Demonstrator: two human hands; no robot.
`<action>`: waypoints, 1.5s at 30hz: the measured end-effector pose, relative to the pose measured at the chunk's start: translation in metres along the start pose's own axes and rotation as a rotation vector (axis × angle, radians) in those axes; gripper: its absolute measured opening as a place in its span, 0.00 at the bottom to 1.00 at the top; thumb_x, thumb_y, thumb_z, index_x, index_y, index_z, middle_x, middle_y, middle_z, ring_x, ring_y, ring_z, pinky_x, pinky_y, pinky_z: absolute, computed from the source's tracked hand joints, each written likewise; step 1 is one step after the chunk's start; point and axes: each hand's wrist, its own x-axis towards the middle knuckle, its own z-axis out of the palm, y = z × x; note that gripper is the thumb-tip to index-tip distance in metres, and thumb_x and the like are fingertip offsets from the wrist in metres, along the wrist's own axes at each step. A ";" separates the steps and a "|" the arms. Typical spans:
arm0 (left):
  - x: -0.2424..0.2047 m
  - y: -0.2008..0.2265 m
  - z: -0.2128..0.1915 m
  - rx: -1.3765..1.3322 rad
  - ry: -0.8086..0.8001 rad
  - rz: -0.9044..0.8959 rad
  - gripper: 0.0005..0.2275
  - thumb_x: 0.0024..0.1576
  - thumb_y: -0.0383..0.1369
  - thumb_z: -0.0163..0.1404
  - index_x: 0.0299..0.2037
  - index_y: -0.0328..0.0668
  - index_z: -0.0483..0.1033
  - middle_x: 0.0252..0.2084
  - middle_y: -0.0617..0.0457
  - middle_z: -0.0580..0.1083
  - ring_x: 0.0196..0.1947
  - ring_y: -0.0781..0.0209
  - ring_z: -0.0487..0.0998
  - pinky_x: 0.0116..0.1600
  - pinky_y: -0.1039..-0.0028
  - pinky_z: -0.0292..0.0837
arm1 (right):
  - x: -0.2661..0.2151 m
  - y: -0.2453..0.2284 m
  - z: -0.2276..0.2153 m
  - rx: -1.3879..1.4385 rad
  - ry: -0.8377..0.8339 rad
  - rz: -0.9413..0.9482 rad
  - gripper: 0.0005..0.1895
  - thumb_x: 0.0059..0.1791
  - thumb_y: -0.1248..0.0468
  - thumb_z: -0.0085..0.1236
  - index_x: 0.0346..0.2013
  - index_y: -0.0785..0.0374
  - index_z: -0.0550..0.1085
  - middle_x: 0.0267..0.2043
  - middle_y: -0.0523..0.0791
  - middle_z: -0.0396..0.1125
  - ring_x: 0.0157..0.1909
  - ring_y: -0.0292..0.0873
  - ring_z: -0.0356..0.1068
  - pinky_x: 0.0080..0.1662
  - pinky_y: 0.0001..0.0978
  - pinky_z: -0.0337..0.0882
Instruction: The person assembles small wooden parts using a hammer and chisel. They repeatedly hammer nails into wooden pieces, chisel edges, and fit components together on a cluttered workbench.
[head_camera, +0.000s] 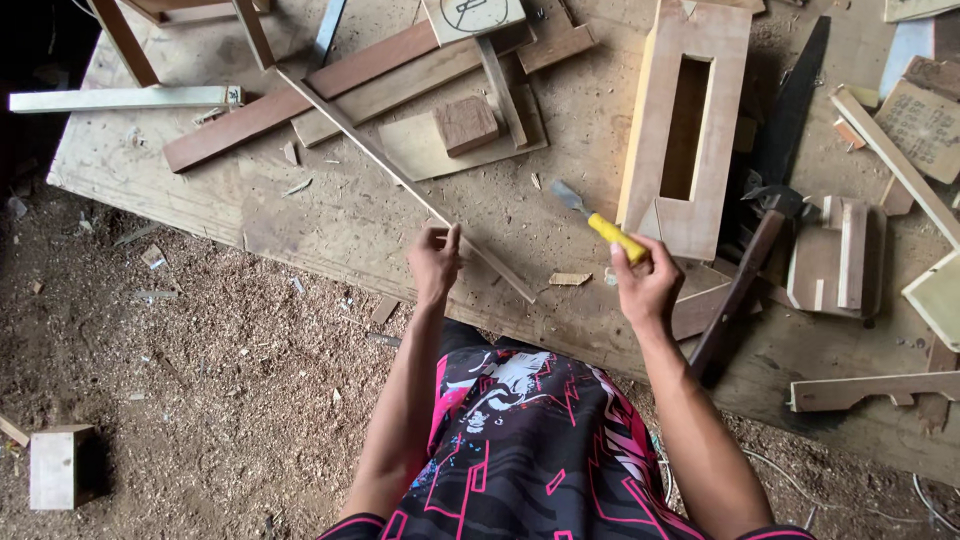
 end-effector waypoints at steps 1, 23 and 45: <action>-0.007 0.003 -0.003 0.171 0.050 0.102 0.17 0.64 0.43 0.53 0.53 0.38 0.75 0.45 0.46 0.79 0.38 0.57 0.81 0.40 0.70 0.78 | 0.005 -0.005 -0.003 0.040 0.010 0.009 0.12 0.54 0.63 0.63 0.47 0.67 0.76 0.35 0.42 0.73 0.32 0.31 0.69 0.33 0.23 0.69; -0.025 0.008 0.032 0.641 -0.392 1.227 0.14 0.64 0.30 0.48 0.60 0.51 0.76 0.51 0.47 0.72 0.53 0.51 0.71 0.52 0.65 0.75 | 0.021 -0.050 -0.046 0.466 0.072 -0.149 0.08 0.67 0.62 0.38 0.57 0.63 0.58 0.47 0.47 0.60 0.52 0.44 0.68 0.61 0.38 0.69; -0.016 -0.023 0.054 0.567 -0.150 1.011 0.12 0.58 0.34 0.57 0.51 0.60 0.84 0.44 0.53 0.74 0.47 0.53 0.69 0.54 0.64 0.71 | 0.031 -0.052 0.053 0.704 0.211 -0.024 0.26 0.60 0.51 0.51 0.23 0.59 0.57 0.16 0.38 0.52 0.17 0.33 0.54 0.22 0.28 0.53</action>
